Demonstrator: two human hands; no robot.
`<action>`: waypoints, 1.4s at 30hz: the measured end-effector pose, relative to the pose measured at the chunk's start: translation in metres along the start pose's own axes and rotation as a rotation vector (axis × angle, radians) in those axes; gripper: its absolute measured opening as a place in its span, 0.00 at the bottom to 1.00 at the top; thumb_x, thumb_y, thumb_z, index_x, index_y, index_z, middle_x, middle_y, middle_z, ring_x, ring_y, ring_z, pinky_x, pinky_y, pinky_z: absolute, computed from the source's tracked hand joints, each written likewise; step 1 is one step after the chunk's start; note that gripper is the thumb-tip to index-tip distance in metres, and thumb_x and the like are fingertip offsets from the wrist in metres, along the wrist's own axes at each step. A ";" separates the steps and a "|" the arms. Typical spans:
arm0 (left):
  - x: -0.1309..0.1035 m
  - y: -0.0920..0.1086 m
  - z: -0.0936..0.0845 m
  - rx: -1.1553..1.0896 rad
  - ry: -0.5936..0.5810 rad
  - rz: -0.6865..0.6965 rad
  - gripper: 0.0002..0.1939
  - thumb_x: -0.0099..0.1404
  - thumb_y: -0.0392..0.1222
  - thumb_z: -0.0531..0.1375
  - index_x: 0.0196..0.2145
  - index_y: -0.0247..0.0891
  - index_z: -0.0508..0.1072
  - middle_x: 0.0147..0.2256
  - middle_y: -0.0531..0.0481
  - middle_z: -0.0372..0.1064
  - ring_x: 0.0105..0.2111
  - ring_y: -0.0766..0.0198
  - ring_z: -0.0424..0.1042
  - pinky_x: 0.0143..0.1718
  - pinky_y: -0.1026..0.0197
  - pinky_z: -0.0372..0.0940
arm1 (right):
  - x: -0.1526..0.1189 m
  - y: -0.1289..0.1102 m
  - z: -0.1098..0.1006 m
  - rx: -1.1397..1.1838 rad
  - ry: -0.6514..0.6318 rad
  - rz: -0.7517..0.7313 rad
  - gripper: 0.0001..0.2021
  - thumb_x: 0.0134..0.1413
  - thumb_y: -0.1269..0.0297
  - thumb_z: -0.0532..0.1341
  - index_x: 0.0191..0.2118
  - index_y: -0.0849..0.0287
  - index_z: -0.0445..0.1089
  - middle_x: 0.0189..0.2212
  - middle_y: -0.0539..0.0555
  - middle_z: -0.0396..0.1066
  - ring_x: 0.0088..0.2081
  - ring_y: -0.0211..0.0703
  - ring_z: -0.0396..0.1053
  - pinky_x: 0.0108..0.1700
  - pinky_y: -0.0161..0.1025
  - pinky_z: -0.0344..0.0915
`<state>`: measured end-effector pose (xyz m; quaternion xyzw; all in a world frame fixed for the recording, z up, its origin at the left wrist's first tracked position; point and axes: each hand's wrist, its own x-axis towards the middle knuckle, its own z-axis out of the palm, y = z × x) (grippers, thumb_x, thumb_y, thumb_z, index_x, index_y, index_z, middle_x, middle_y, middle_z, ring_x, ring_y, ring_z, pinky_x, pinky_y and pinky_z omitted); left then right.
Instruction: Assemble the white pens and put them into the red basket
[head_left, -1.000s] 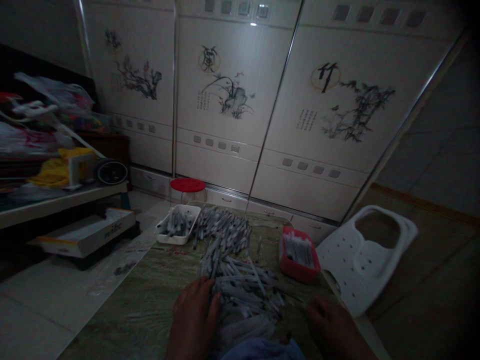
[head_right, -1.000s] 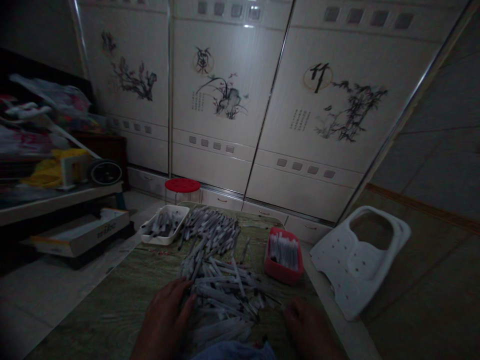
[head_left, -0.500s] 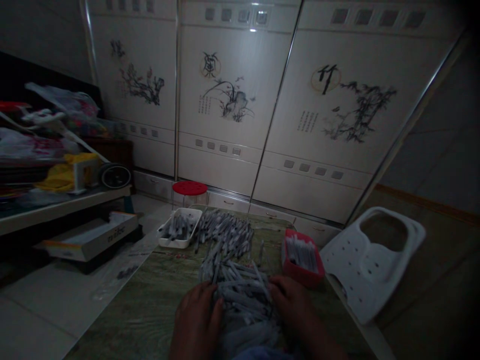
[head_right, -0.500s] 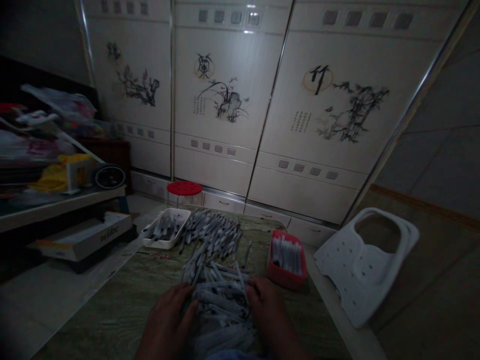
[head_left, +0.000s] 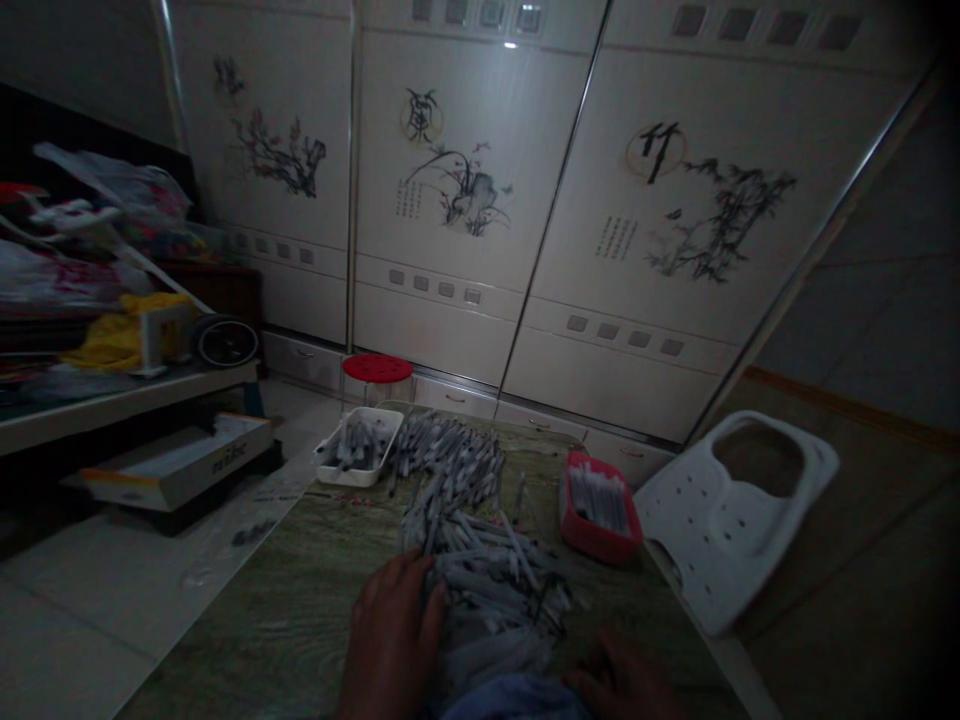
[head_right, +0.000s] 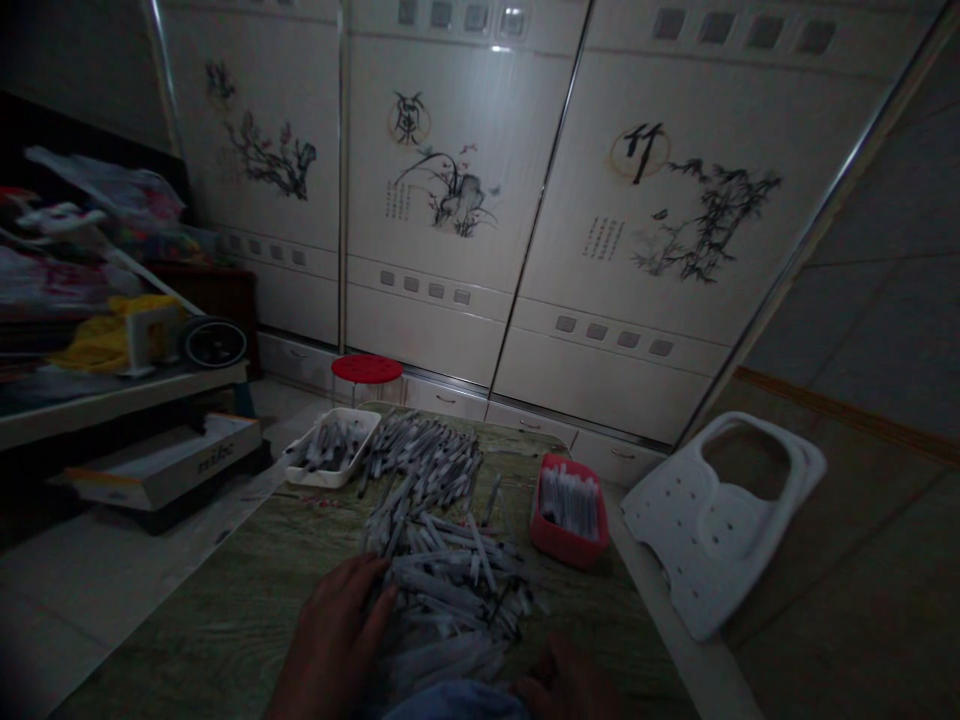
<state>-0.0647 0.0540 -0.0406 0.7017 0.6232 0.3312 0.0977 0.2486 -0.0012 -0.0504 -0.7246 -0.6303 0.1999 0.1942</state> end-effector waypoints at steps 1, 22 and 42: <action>0.000 0.001 -0.001 0.000 0.004 -0.002 0.19 0.71 0.47 0.53 0.53 0.40 0.77 0.56 0.40 0.73 0.58 0.48 0.70 0.61 0.43 0.63 | 0.000 0.003 0.005 -0.011 0.000 0.002 0.06 0.49 0.60 0.62 0.29 0.56 0.70 0.27 0.53 0.76 0.31 0.48 0.72 0.33 0.39 0.59; -0.002 0.001 -0.006 -0.024 0.015 -0.015 0.19 0.71 0.47 0.53 0.53 0.41 0.77 0.56 0.41 0.73 0.59 0.48 0.69 0.62 0.42 0.61 | 0.021 -0.022 -0.009 0.037 0.015 0.020 0.11 0.58 0.59 0.56 0.27 0.54 0.69 0.26 0.52 0.76 0.31 0.48 0.73 0.32 0.39 0.61; -0.002 0.001 -0.005 -0.020 -0.002 -0.031 0.20 0.72 0.46 0.53 0.55 0.38 0.76 0.58 0.39 0.72 0.60 0.48 0.68 0.62 0.41 0.61 | 0.024 -0.075 -0.005 -0.129 -0.097 -0.198 0.14 0.53 0.74 0.54 0.40 0.54 0.74 0.40 0.54 0.76 0.43 0.47 0.74 0.44 0.39 0.62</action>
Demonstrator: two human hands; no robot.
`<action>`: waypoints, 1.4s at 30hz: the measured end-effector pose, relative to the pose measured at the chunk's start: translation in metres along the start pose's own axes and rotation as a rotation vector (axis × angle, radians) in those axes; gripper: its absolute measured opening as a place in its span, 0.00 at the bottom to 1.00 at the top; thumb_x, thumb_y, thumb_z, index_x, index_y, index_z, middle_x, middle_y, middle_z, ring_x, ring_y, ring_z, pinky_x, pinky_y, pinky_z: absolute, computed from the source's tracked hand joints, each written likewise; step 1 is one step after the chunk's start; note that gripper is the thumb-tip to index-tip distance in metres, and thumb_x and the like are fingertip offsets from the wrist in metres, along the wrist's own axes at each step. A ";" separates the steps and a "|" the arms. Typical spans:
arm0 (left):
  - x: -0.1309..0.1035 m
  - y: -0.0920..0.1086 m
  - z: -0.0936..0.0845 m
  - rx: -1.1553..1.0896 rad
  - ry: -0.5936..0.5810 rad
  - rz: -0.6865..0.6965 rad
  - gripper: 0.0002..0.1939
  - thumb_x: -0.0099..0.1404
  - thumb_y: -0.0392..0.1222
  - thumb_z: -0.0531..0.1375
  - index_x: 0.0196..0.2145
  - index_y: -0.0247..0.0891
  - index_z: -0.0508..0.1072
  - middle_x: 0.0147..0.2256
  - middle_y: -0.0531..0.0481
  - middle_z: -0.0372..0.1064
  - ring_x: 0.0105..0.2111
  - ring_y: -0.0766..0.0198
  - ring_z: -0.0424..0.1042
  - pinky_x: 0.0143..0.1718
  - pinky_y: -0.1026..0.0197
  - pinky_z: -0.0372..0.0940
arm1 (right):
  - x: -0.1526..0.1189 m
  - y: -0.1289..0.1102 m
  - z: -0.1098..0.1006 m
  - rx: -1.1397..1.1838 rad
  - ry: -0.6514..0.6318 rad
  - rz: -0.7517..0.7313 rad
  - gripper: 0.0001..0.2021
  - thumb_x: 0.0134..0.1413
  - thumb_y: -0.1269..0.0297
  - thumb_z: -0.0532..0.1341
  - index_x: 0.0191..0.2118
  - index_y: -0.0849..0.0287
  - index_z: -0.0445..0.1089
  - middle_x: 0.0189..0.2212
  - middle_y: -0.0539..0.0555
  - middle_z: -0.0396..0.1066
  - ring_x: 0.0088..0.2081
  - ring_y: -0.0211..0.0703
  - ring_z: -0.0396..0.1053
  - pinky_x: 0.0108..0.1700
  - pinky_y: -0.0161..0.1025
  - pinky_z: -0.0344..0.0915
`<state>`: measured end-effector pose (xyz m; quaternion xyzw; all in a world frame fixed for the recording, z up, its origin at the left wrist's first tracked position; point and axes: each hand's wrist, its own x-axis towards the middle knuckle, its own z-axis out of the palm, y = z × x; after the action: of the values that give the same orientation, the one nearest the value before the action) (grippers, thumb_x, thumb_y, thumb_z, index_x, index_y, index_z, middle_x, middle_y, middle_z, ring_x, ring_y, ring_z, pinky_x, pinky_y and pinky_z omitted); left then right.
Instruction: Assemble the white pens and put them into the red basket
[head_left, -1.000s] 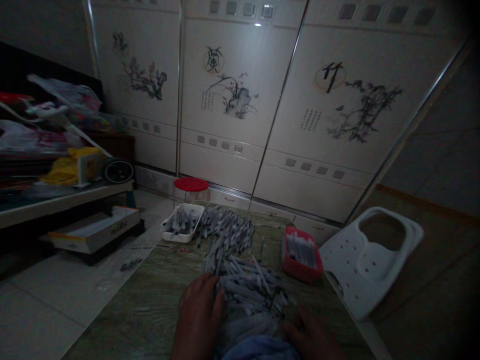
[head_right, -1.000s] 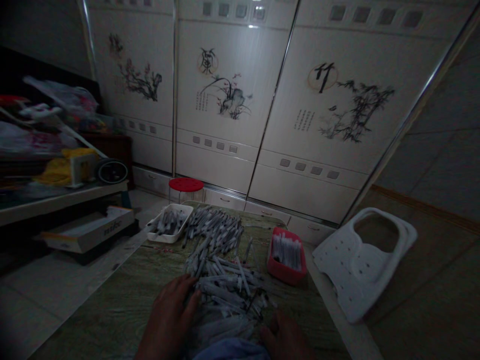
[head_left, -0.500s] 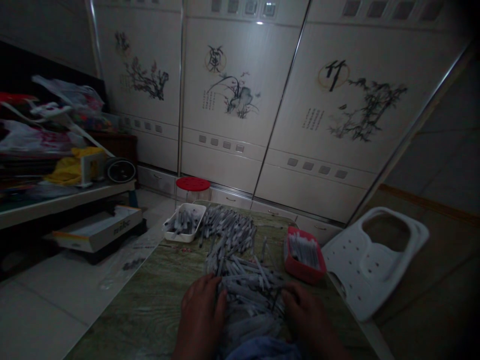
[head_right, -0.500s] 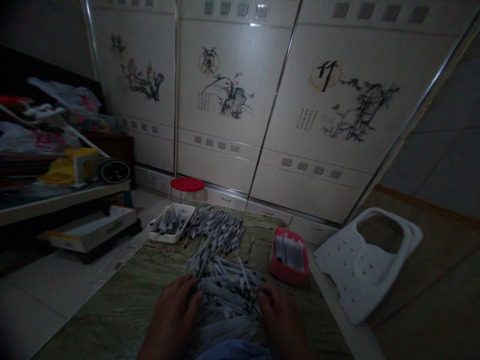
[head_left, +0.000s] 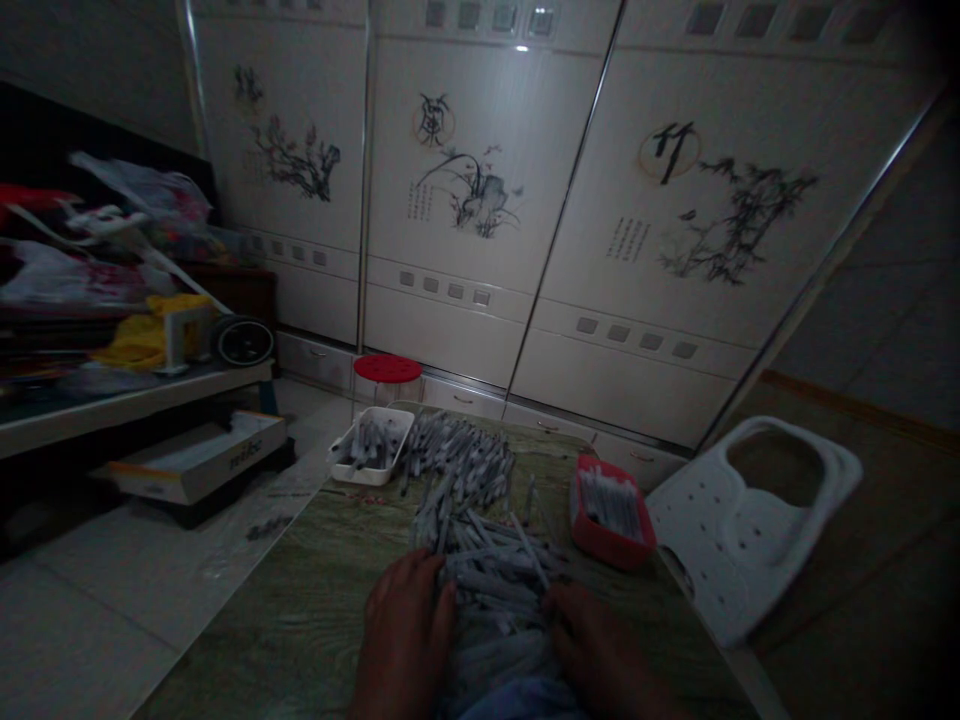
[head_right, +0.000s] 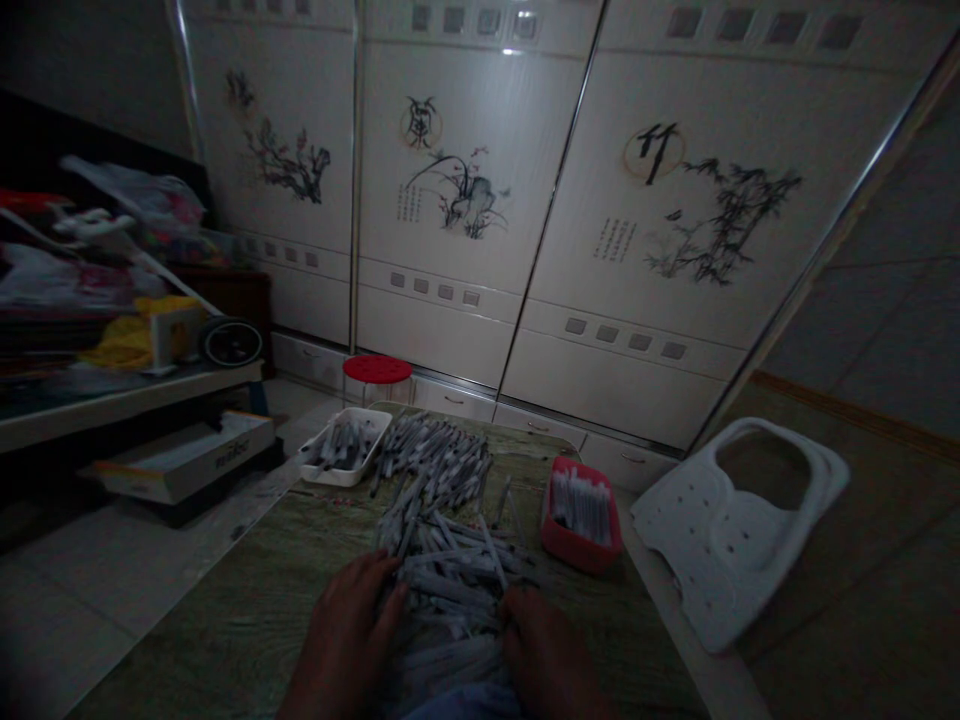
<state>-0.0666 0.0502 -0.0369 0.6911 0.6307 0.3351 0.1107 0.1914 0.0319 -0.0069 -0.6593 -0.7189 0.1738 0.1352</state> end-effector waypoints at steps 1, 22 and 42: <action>0.000 0.001 0.000 -0.002 -0.004 0.003 0.20 0.72 0.46 0.53 0.55 0.38 0.76 0.58 0.39 0.72 0.60 0.48 0.68 0.62 0.42 0.61 | 0.002 0.001 -0.001 -0.005 -0.004 -0.006 0.13 0.53 0.74 0.55 0.40 0.54 0.74 0.40 0.53 0.76 0.42 0.46 0.73 0.44 0.38 0.61; 0.002 -0.006 0.005 -0.016 0.025 0.023 0.20 0.71 0.47 0.54 0.54 0.38 0.76 0.56 0.38 0.73 0.59 0.46 0.69 0.61 0.38 0.62 | 0.058 0.002 0.000 0.001 0.081 0.009 0.06 0.54 0.67 0.60 0.34 0.56 0.75 0.35 0.53 0.77 0.39 0.44 0.72 0.40 0.36 0.60; 0.004 -0.002 -0.003 -0.024 0.032 0.037 0.19 0.72 0.47 0.54 0.54 0.38 0.76 0.56 0.38 0.73 0.58 0.45 0.69 0.61 0.38 0.62 | 0.011 0.022 -0.013 0.203 0.254 0.008 0.19 0.64 0.49 0.53 0.33 0.56 0.74 0.31 0.55 0.78 0.34 0.49 0.75 0.37 0.41 0.68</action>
<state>-0.0699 0.0534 -0.0350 0.6958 0.6156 0.3555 0.1027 0.2160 0.0458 -0.0050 -0.6618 -0.6722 0.1615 0.2900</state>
